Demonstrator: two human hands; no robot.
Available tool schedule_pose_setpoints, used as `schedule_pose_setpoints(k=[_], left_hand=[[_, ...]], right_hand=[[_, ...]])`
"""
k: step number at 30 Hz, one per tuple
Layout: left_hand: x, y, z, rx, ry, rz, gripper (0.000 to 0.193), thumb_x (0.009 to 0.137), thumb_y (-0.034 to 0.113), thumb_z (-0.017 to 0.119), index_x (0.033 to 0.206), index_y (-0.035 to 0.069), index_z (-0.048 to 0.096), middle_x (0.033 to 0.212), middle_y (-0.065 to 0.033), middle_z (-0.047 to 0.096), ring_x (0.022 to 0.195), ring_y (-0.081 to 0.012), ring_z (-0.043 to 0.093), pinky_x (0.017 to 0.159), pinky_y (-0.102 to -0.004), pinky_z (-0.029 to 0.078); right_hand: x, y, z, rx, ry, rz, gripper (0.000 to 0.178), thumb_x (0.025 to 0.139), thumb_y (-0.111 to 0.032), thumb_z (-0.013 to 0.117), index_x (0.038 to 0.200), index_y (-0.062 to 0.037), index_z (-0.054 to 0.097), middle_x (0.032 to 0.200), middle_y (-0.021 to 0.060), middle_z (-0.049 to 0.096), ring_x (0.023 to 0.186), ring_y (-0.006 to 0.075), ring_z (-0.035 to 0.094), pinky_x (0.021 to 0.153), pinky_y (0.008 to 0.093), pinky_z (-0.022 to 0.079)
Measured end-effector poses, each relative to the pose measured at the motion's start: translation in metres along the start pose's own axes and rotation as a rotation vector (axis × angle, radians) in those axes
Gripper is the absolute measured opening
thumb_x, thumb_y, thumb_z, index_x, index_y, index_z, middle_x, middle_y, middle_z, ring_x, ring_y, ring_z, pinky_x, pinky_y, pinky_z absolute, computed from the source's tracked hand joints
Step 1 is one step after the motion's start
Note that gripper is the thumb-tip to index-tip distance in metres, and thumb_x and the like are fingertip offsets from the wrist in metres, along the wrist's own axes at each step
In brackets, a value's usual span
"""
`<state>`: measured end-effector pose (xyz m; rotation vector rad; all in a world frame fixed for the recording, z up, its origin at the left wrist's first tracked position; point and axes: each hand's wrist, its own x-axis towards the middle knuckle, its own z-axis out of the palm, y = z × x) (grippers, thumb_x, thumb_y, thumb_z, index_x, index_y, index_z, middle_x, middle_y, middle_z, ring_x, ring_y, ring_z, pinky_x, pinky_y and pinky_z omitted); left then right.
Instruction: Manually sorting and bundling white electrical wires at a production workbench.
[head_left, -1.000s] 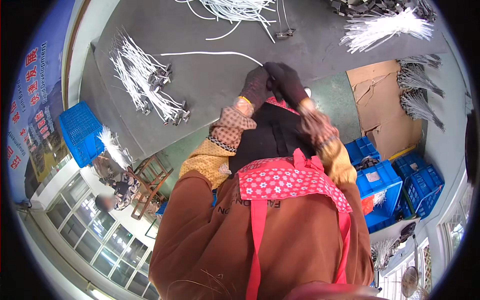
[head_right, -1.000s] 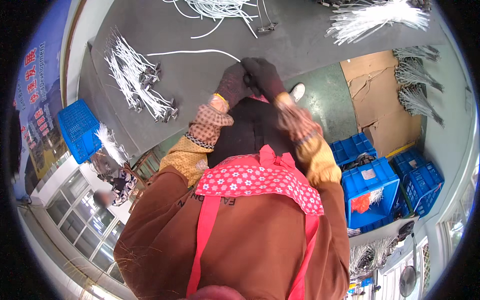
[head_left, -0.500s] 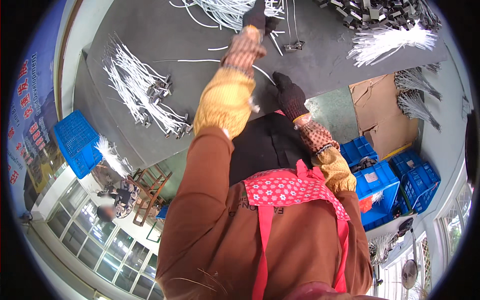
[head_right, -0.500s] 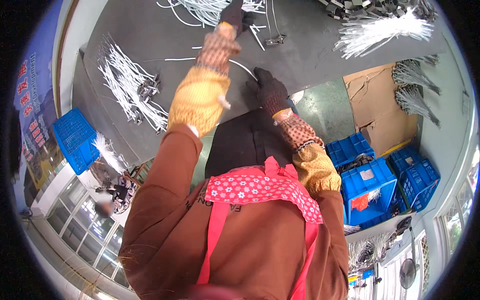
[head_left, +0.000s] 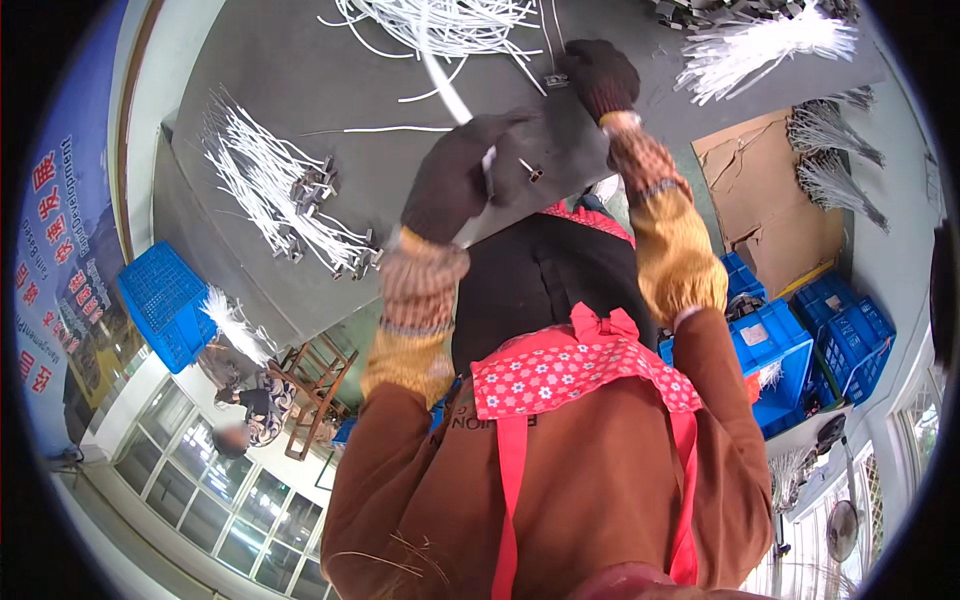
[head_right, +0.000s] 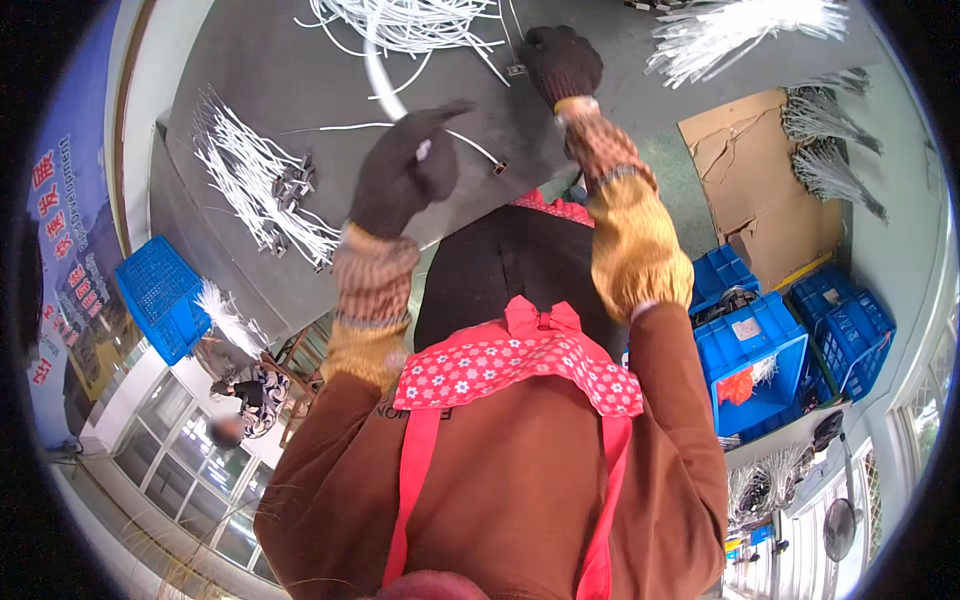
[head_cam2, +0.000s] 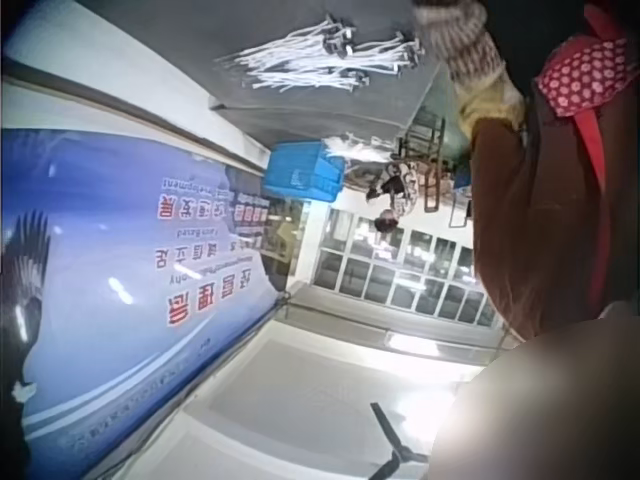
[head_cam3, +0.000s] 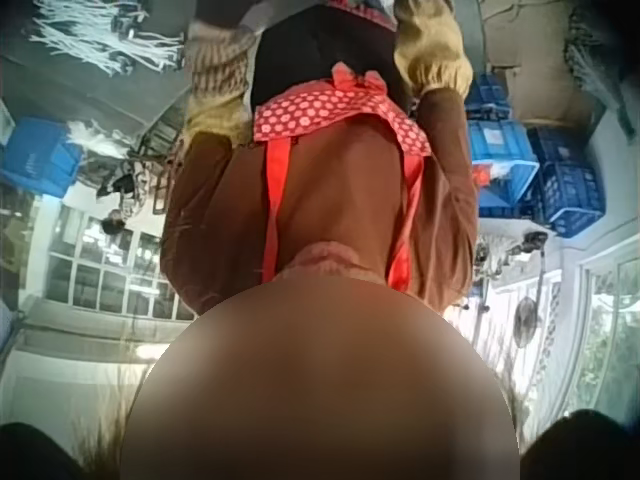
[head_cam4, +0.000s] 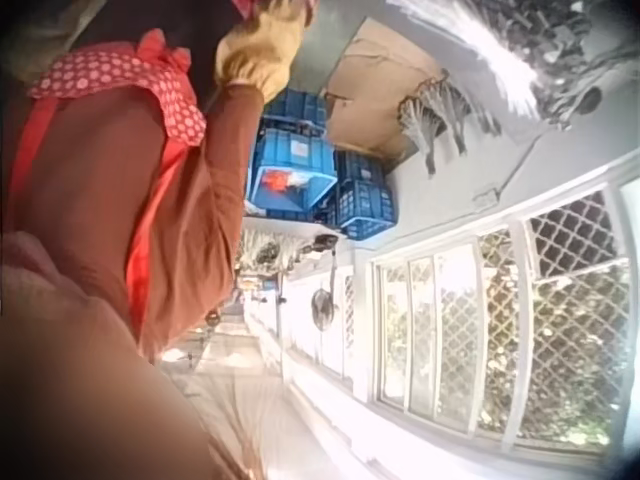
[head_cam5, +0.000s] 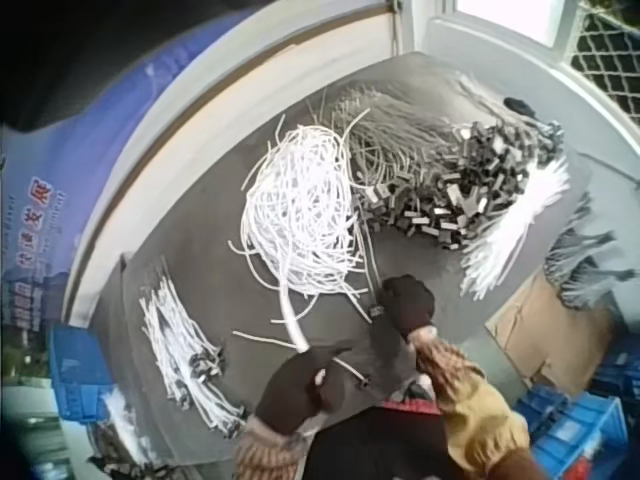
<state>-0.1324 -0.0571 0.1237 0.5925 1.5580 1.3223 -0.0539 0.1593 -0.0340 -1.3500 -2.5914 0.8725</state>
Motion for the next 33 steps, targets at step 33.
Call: schedule_pose_setpoints(k=[33], left_hand=[[0.161, -0.085, 0.004, -0.687, 0.311, 0.113, 0.026, 0.104, 0.022, 0.048, 0.114, -0.001, 0.054, 0.101, -0.0190, 0.069, 0.082, -0.0314, 0.071, 0.076, -0.0445, 0.061]], right_hand=[[-0.359, 0.270, -0.138, 1.241, -0.305, 0.707, 0.024, 0.089, -0.019, 0.061, 0.102, 0.0009, 0.064, 0.059, -0.0008, 0.047, 0.050, 0.0114, 0.046, 0.047, 0.0289, 0.040]])
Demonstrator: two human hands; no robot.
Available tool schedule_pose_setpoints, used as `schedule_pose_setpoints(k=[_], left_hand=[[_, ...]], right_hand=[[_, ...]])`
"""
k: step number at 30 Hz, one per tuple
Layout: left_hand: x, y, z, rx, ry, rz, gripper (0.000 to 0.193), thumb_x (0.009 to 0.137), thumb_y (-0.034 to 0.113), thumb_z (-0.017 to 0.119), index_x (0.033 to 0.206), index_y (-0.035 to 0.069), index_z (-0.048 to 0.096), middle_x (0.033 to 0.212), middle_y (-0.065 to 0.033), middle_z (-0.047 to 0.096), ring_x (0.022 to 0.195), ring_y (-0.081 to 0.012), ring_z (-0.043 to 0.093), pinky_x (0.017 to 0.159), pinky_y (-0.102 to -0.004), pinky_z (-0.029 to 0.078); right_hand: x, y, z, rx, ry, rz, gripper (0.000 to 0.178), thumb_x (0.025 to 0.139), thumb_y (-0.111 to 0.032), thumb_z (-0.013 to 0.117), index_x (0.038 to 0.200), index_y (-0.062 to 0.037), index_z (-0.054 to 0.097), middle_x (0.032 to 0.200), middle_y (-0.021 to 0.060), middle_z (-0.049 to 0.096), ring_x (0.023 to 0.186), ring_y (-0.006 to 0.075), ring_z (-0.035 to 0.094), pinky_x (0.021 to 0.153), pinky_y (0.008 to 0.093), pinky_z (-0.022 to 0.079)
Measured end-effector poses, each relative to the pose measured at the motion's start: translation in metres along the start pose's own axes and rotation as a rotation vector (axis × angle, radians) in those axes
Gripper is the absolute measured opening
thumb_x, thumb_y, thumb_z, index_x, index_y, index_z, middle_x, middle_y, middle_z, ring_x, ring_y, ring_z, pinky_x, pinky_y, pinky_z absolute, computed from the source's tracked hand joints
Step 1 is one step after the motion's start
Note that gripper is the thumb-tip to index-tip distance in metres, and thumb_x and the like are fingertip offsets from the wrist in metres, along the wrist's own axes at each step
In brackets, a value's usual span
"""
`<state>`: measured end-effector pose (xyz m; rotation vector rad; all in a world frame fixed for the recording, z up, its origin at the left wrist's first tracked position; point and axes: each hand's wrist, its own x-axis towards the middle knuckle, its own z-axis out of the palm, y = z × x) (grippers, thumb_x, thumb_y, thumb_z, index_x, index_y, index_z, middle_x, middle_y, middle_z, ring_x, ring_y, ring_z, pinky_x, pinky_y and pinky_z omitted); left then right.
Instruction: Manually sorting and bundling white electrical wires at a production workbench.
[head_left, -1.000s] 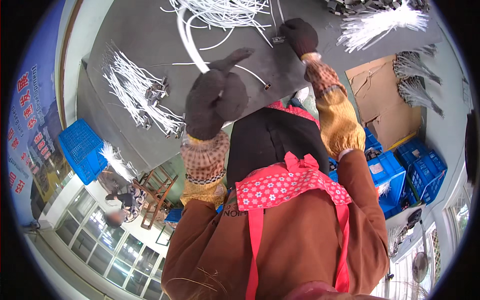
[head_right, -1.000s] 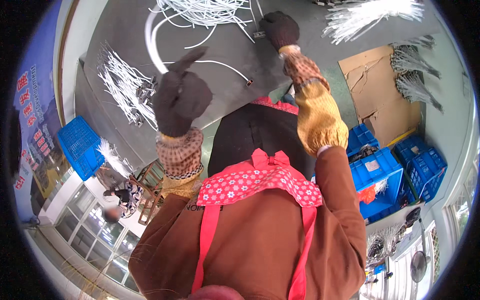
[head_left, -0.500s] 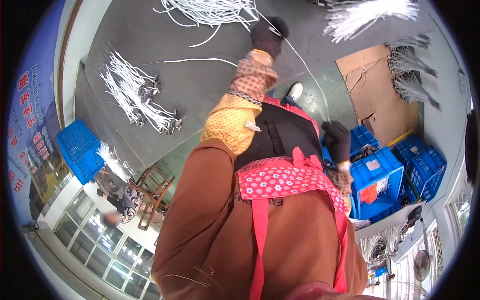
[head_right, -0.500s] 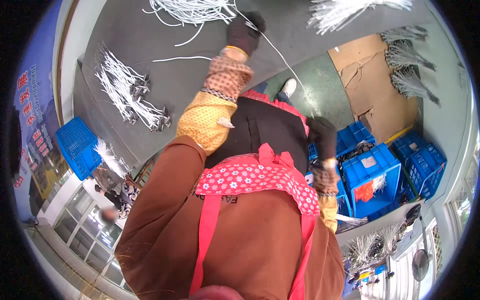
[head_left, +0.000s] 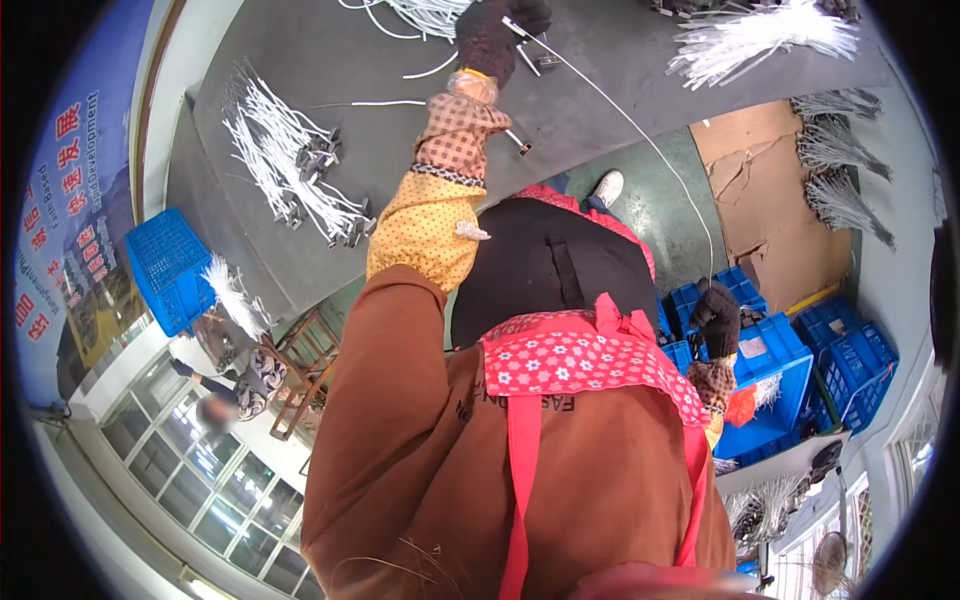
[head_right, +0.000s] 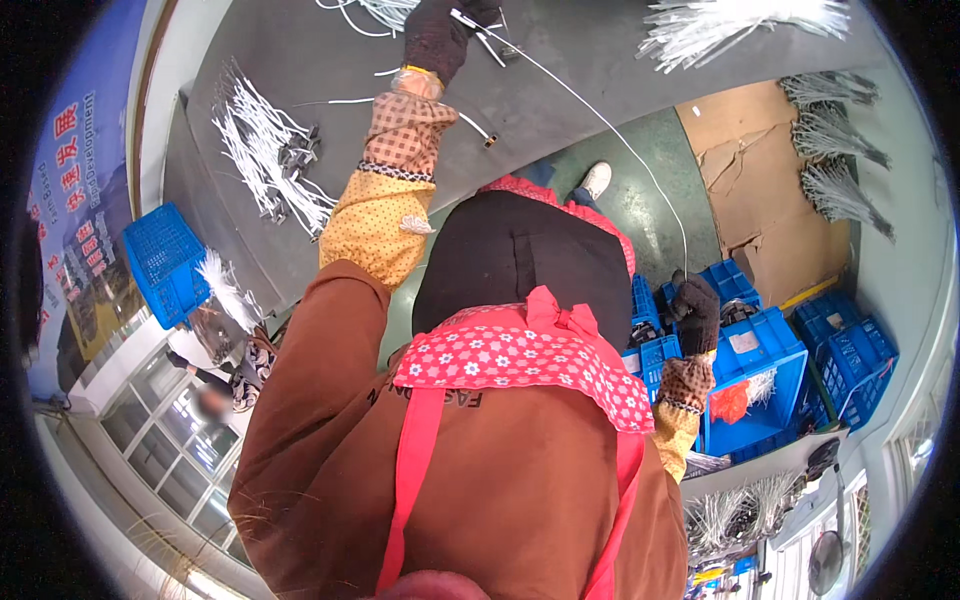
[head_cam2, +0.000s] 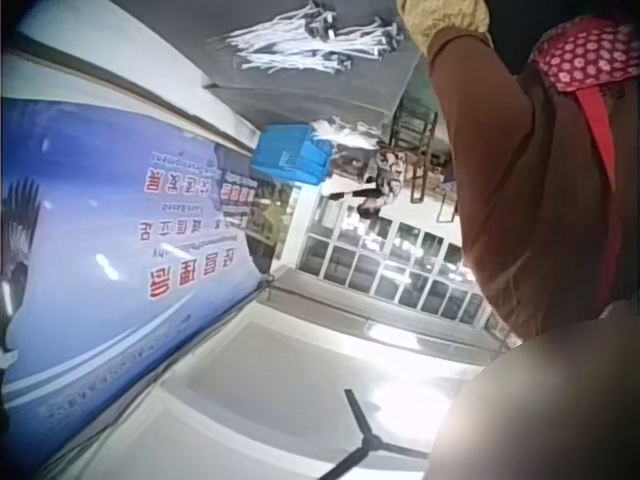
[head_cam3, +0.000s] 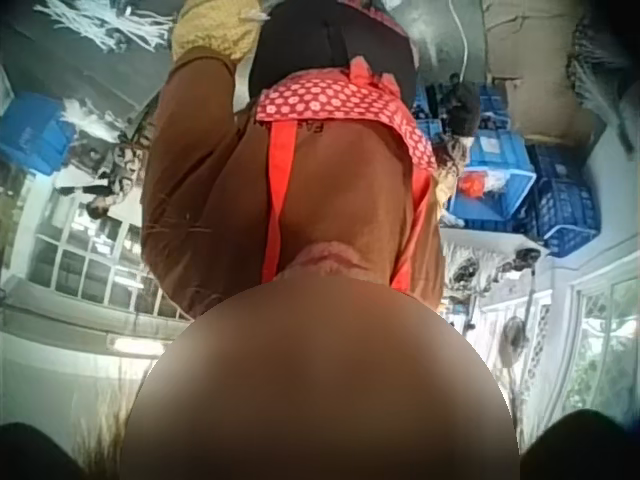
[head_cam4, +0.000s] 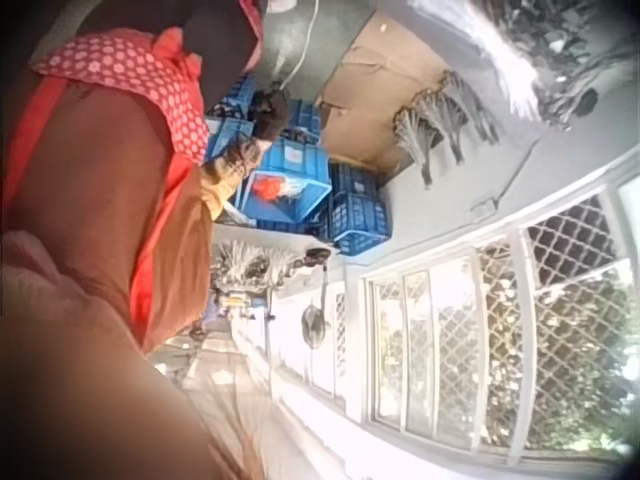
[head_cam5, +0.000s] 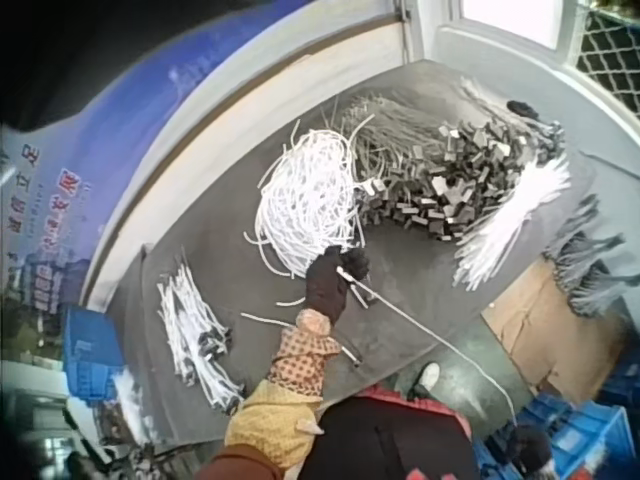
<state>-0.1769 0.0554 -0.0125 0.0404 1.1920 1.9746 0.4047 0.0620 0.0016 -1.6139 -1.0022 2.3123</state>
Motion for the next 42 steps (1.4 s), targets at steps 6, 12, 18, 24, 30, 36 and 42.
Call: schedule_pose_setpoints(k=[6, 12, 18, 24, 30, 36, 42], left_hand=[[-0.064, -0.020, 0.028, -0.050, 0.070, -0.118, 0.024, 0.098, 0.023, 0.059, 0.100, -0.001, 0.064, 0.096, -0.0172, 0.071, 0.086, -0.0311, 0.070, 0.082, -0.0452, 0.060], [-0.161, -0.068, 0.020, 0.127, 0.027, -0.273, 0.022, 0.099, 0.019, 0.061, 0.110, 0.000, 0.066, 0.104, -0.0142, 0.071, 0.094, -0.0242, 0.069, 0.085, -0.0387, 0.057], [-0.159, -0.042, -0.014, 1.724, -0.422, 0.007, 0.030, 0.083, 0.008, 0.070, 0.112, 0.001, 0.065, 0.101, -0.0162, 0.070, 0.090, -0.0322, 0.070, 0.079, -0.0384, 0.057], [-0.149, 0.038, -0.098, 0.695, 0.043, -0.171, 0.035, 0.089, 0.019, 0.070, 0.119, 0.004, 0.062, 0.091, -0.0106, 0.067, 0.080, -0.0247, 0.069, 0.068, -0.0357, 0.057], [-0.171, 0.158, -0.042, 0.290, 0.466, 0.070, 0.045, 0.100, 0.028, 0.053, 0.135, 0.000, 0.053, 0.066, 0.0002, 0.047, 0.051, -0.0093, 0.039, 0.045, -0.0248, 0.031], [-0.066, 0.039, -0.091, 0.835, 0.068, 0.003, 0.036, 0.101, 0.029, 0.052, 0.124, 0.002, 0.062, 0.087, -0.0083, 0.068, 0.068, -0.0160, 0.063, 0.060, -0.0306, 0.051], [-0.021, -0.094, 0.007, -0.228, -0.093, -0.363, 0.019, 0.099, 0.015, 0.053, 0.102, 0.002, 0.066, 0.102, -0.0123, 0.071, 0.089, -0.0233, 0.070, 0.078, -0.0376, 0.058]], right_hand=[[0.015, 0.009, 0.006, 0.129, -0.273, 0.085, 0.024, 0.090, -0.024, 0.065, 0.100, -0.0023, 0.062, 0.058, -0.0015, 0.046, 0.048, 0.0121, 0.046, 0.045, 0.0307, 0.040], [0.077, -0.042, 0.149, -0.676, -0.345, -0.471, 0.022, 0.092, -0.011, 0.056, 0.109, -0.0018, 0.066, 0.083, 0.0057, 0.059, 0.069, 0.0139, 0.054, 0.056, 0.0278, 0.042], [0.170, -0.070, 0.318, -0.896, -0.192, -0.517, 0.032, 0.102, -0.028, 0.051, 0.129, -0.0152, 0.062, 0.113, 0.0102, 0.067, 0.084, 0.0244, 0.071, 0.071, 0.0352, 0.055], [0.168, -0.095, 0.390, -1.228, -0.068, -0.661, 0.047, 0.092, -0.054, 0.057, 0.118, -0.0165, 0.068, 0.104, 0.0134, 0.071, 0.096, 0.0362, 0.069, 0.088, 0.0473, 0.052], [0.222, -0.132, 0.382, -1.187, 0.370, -0.699, 0.039, 0.084, -0.046, 0.068, 0.103, -0.0135, 0.076, 0.104, 0.0138, 0.072, 0.098, 0.0344, 0.068, 0.085, 0.0459, 0.052], [0.267, -0.118, 0.364, -0.843, 0.245, -0.961, 0.032, 0.089, -0.038, 0.064, 0.098, -0.0104, 0.076, 0.097, 0.0135, 0.072, 0.091, 0.0341, 0.068, 0.077, 0.0439, 0.053], [0.142, -0.076, 0.287, -0.661, 0.036, -0.223, 0.029, 0.096, -0.033, 0.062, 0.104, -0.0081, 0.075, 0.079, 0.0086, 0.069, 0.067, 0.0175, 0.065, 0.065, 0.0314, 0.051]])
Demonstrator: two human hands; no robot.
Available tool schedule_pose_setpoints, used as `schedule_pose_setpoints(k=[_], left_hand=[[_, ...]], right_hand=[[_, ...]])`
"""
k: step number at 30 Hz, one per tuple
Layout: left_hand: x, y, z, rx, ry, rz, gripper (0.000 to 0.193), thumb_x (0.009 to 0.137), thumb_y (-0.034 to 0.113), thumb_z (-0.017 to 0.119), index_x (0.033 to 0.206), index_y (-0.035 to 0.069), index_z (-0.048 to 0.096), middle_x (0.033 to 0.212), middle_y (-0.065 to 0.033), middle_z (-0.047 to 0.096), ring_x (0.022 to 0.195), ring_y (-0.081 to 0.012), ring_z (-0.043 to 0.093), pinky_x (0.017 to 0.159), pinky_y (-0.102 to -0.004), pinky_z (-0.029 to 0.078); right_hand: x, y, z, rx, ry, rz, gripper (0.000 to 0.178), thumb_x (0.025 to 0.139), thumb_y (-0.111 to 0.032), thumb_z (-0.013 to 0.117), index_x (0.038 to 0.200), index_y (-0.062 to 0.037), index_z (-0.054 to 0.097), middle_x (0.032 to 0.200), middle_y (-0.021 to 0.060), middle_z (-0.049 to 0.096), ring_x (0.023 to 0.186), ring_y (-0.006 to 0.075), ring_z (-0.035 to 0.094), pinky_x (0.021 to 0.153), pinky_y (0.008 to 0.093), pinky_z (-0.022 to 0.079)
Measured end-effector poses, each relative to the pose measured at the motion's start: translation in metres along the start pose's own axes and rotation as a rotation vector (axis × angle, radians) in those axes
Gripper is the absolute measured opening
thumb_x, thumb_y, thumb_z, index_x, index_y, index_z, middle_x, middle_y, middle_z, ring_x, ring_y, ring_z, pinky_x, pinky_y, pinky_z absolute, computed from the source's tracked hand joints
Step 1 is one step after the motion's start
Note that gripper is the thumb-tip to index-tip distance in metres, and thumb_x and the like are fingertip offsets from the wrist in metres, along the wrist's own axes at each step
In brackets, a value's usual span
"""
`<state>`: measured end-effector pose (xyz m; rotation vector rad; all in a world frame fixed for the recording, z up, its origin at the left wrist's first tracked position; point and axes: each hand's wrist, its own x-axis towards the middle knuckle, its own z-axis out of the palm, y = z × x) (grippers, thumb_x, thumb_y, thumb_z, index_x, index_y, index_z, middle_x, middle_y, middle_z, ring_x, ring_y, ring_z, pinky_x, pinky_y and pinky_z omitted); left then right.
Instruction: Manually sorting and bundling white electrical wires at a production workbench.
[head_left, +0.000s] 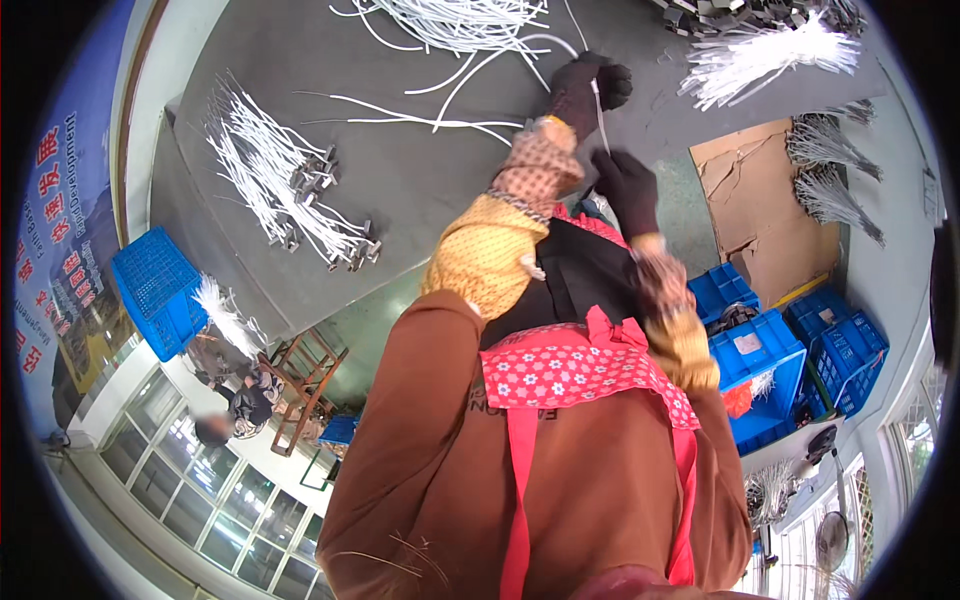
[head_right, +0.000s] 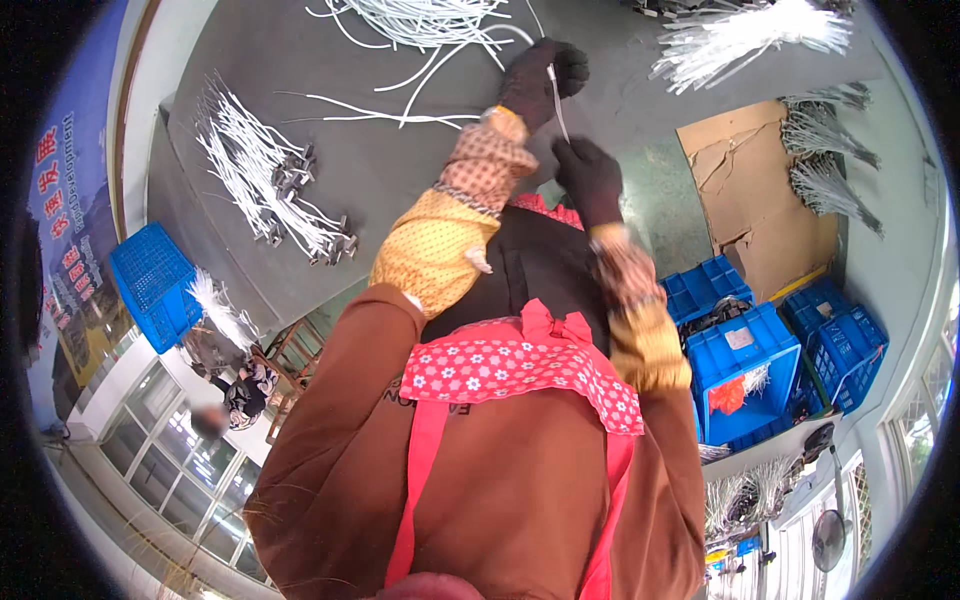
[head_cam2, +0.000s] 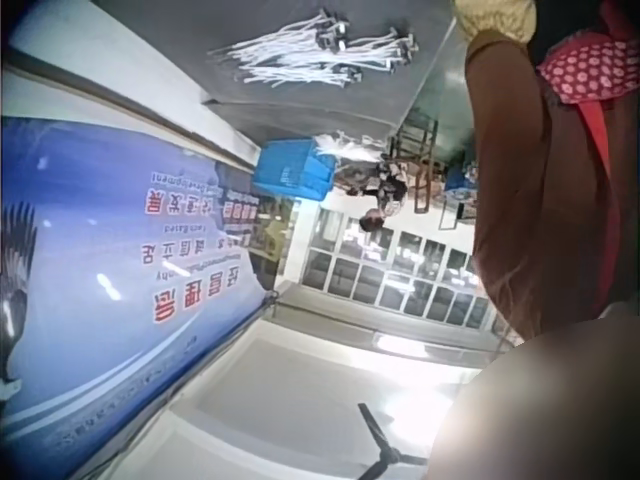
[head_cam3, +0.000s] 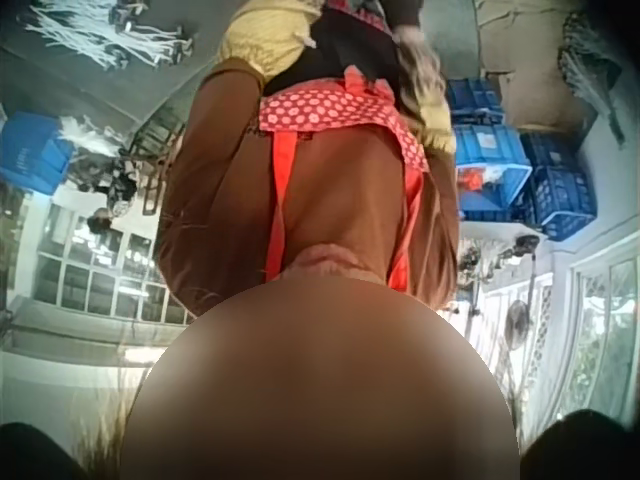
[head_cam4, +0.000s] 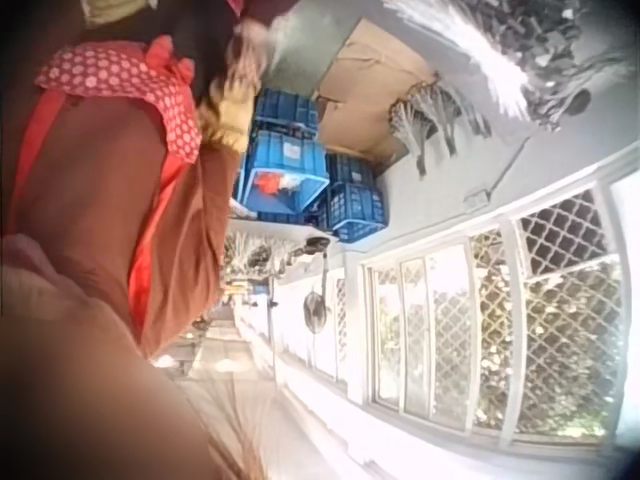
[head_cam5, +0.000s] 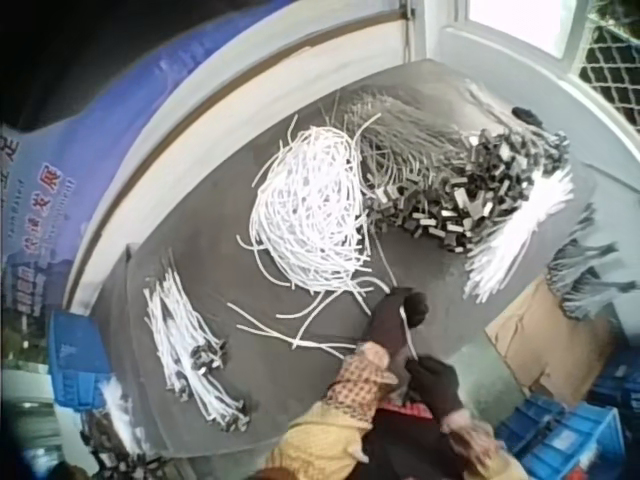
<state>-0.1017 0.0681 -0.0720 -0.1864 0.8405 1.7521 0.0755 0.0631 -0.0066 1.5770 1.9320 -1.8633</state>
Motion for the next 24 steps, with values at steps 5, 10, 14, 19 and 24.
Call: schedule_pose_setpoints(k=[5, 10, 14, 19, 24], left_hand=[[0.043, -0.019, -0.045, 0.262, -0.010, 0.382, 0.024, 0.099, 0.022, 0.053, 0.110, 0.002, 0.058, 0.092, -0.0183, 0.072, 0.078, -0.0302, 0.072, 0.072, -0.0445, 0.061], [0.036, 0.023, -0.017, 0.050, 0.025, 0.209, 0.024, 0.099, 0.021, 0.050, 0.106, 0.000, 0.056, 0.092, -0.0188, 0.072, 0.079, -0.0309, 0.072, 0.072, -0.0466, 0.062], [0.030, 0.060, -0.007, 0.091, 0.118, 0.230, 0.032, 0.106, 0.030, 0.047, 0.115, 0.001, 0.055, 0.097, -0.0177, 0.070, 0.083, -0.0302, 0.070, 0.077, -0.0432, 0.061], [0.027, 0.060, -0.007, 0.063, 0.082, 0.207, 0.035, 0.105, 0.033, 0.050, 0.125, 0.004, 0.049, 0.096, -0.0181, 0.070, 0.079, -0.0305, 0.069, 0.073, -0.0429, 0.061], [0.022, 0.042, 0.012, 0.201, 0.167, 0.259, 0.035, 0.103, 0.038, 0.055, 0.125, 0.011, 0.046, 0.097, -0.0180, 0.070, 0.070, -0.0306, 0.069, 0.062, -0.0418, 0.060]], right_hand=[[-0.123, 0.097, -0.103, 0.409, -0.090, 0.240, 0.031, 0.095, -0.025, 0.063, 0.114, -0.0025, 0.071, 0.068, 0.0022, 0.061, 0.053, 0.0091, 0.053, 0.046, 0.0256, 0.039], [-0.190, 0.175, -0.164, 0.421, 0.026, 0.303, 0.030, 0.094, -0.026, 0.063, 0.111, -0.0024, 0.069, 0.067, -0.0023, 0.055, 0.051, 0.0058, 0.048, 0.045, 0.0211, 0.033], [-0.189, 0.180, -0.183, 0.328, 0.036, 0.182, 0.031, 0.094, -0.014, 0.054, 0.118, 0.0012, 0.066, 0.067, -0.0025, 0.054, 0.048, 0.0052, 0.046, 0.043, 0.0206, 0.034], [-0.182, 0.186, -0.196, 0.393, 0.008, 0.178, 0.033, 0.090, -0.015, 0.054, 0.116, 0.0028, 0.064, 0.066, -0.0025, 0.052, 0.047, 0.0053, 0.045, 0.043, 0.0211, 0.033], [-0.183, 0.197, -0.202, 0.457, -0.012, 0.216, 0.036, 0.090, -0.021, 0.056, 0.117, 0.0026, 0.064, 0.064, -0.0015, 0.053, 0.044, 0.0079, 0.047, 0.041, 0.0221, 0.034]])
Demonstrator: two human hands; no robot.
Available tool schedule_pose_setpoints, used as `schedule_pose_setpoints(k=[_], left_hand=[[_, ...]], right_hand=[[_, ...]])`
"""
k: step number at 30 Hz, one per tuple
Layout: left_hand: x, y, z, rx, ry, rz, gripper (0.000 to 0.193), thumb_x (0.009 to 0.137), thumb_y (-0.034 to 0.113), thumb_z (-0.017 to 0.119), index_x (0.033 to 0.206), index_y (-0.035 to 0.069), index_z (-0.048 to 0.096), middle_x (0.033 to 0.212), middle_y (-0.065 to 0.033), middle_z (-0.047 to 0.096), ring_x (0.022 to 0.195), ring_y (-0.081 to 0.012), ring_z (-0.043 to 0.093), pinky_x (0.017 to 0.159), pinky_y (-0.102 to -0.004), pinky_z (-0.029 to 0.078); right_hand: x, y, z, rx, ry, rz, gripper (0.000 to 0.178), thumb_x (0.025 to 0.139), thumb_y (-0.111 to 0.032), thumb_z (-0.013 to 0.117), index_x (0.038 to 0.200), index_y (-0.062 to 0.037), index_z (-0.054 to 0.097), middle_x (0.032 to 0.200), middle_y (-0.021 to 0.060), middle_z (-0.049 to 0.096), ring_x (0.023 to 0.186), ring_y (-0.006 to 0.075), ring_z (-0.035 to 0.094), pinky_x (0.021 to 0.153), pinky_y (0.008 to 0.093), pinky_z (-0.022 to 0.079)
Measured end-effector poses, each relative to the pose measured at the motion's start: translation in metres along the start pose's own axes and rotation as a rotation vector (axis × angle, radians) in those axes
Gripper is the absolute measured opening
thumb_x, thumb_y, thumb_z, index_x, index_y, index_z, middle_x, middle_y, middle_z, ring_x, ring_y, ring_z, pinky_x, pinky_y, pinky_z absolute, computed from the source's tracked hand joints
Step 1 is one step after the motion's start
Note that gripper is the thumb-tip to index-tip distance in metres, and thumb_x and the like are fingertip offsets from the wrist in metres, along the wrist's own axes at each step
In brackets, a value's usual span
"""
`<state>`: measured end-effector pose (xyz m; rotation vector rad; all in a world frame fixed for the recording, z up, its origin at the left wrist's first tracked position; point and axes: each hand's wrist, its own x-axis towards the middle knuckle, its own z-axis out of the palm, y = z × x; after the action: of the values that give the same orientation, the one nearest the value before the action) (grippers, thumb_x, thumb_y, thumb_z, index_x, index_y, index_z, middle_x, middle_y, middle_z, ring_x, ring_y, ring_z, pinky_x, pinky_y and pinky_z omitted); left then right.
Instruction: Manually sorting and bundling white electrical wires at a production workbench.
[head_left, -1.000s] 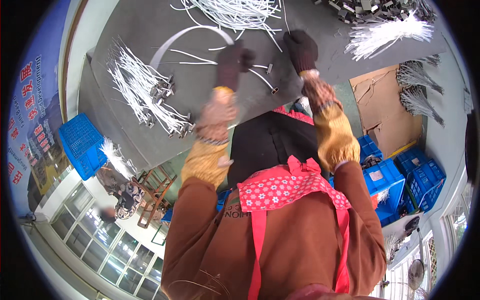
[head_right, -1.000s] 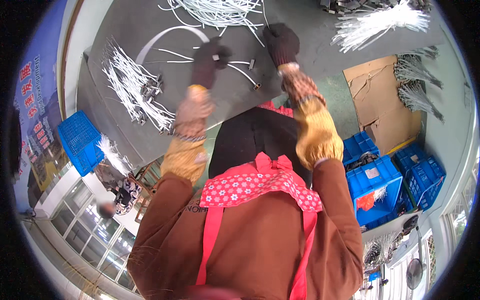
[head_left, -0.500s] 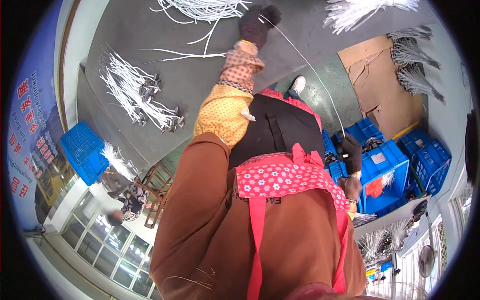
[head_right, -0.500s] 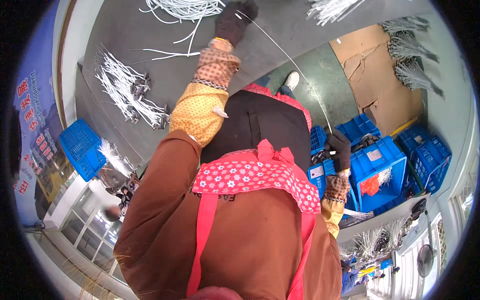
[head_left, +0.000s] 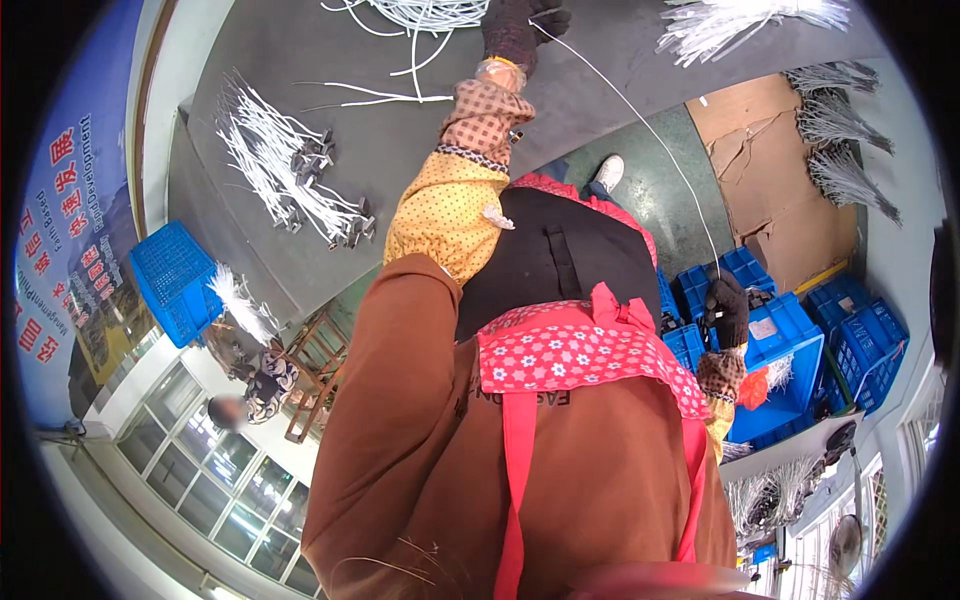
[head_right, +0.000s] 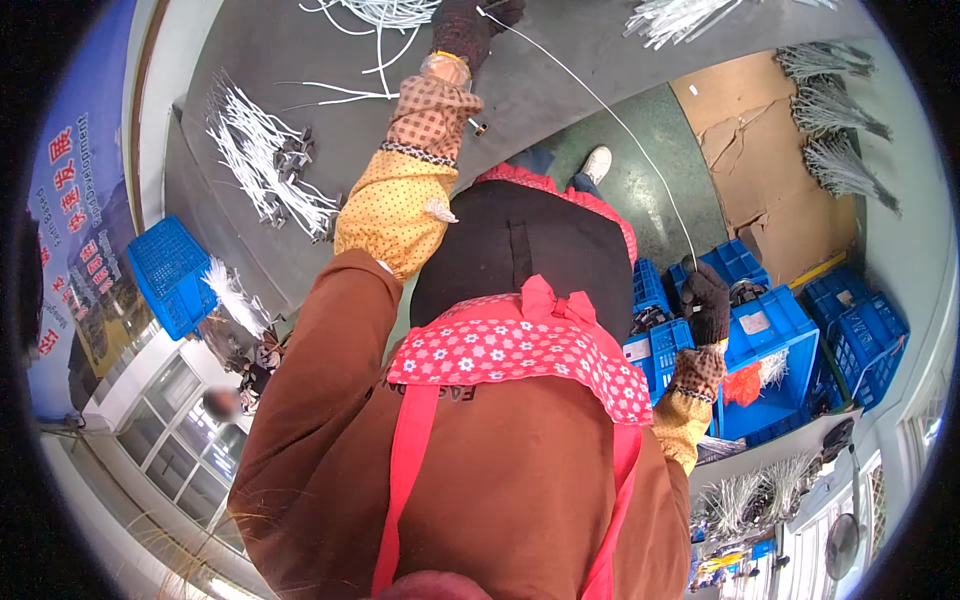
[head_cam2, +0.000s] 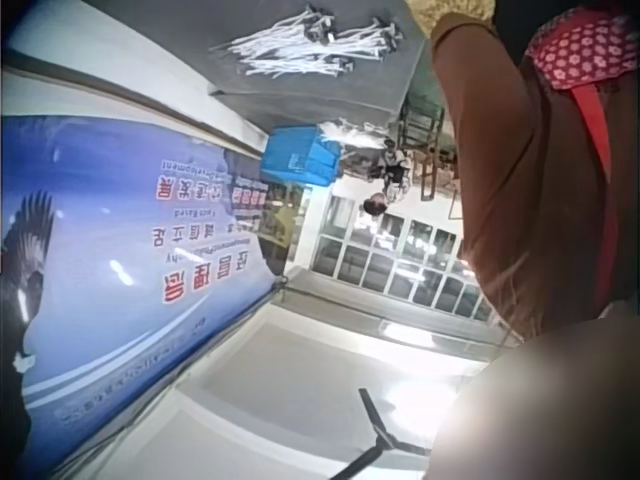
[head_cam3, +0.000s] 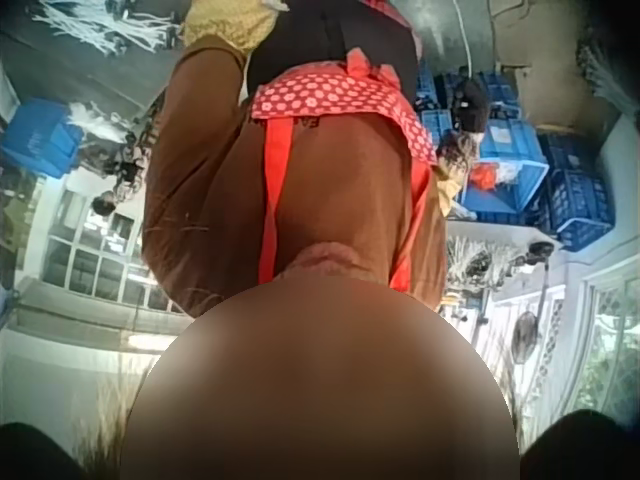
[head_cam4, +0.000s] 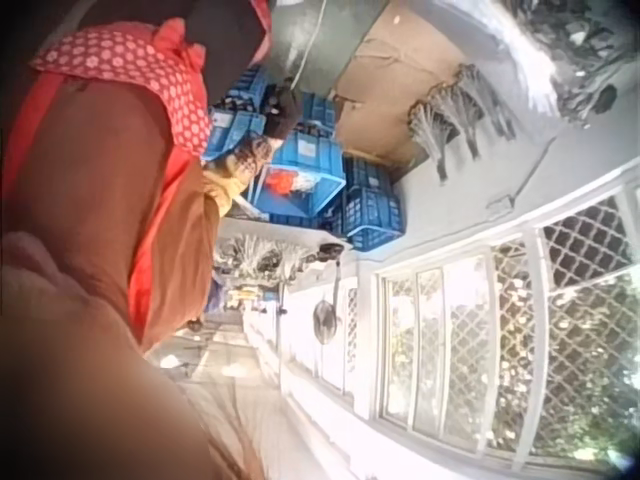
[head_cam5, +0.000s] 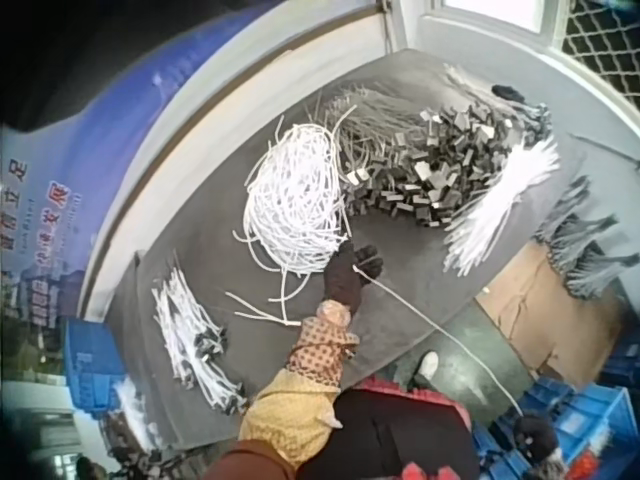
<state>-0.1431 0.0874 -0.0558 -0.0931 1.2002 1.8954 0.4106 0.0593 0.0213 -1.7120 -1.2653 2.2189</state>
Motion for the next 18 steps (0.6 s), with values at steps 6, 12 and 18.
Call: schedule_pose_setpoints(k=[6, 12, 18], left_hand=[[-0.002, 0.002, 0.003, 0.068, 0.058, -0.011, 0.033, 0.102, 0.038, 0.056, 0.122, 0.013, 0.047, 0.097, -0.0165, 0.071, 0.064, -0.0293, 0.069, 0.057, -0.0404, 0.060], [-0.019, 0.003, 0.013, 0.110, 0.027, 0.043, 0.035, 0.103, 0.039, 0.054, 0.123, 0.011, 0.047, 0.094, -0.0166, 0.071, 0.062, -0.0290, 0.068, 0.054, -0.0398, 0.058], [-0.057, 0.038, 0.018, -0.062, 0.204, 0.067, 0.027, 0.098, 0.024, 0.053, 0.101, -0.002, 0.056, 0.093, -0.0216, 0.072, 0.078, -0.0331, 0.073, 0.072, -0.0474, 0.062]], right_hand=[[-0.005, 0.009, -0.003, 0.066, -0.068, 0.036, 0.036, 0.091, -0.024, 0.058, 0.116, 0.0020, 0.063, 0.062, -0.0016, 0.053, 0.043, 0.0087, 0.047, 0.039, 0.0227, 0.035], [-0.008, 0.022, 0.004, 0.053, -0.075, 0.062, 0.035, 0.093, -0.024, 0.058, 0.116, 0.0022, 0.062, 0.061, -0.0006, 0.054, 0.042, 0.0095, 0.047, 0.039, 0.0235, 0.033], [-0.016, 0.041, 0.044, 0.404, -0.116, 0.018, 0.036, 0.097, -0.024, 0.055, 0.121, 0.0027, 0.060, 0.061, 0.0018, 0.055, 0.043, 0.0116, 0.048, 0.042, 0.0235, 0.034]])
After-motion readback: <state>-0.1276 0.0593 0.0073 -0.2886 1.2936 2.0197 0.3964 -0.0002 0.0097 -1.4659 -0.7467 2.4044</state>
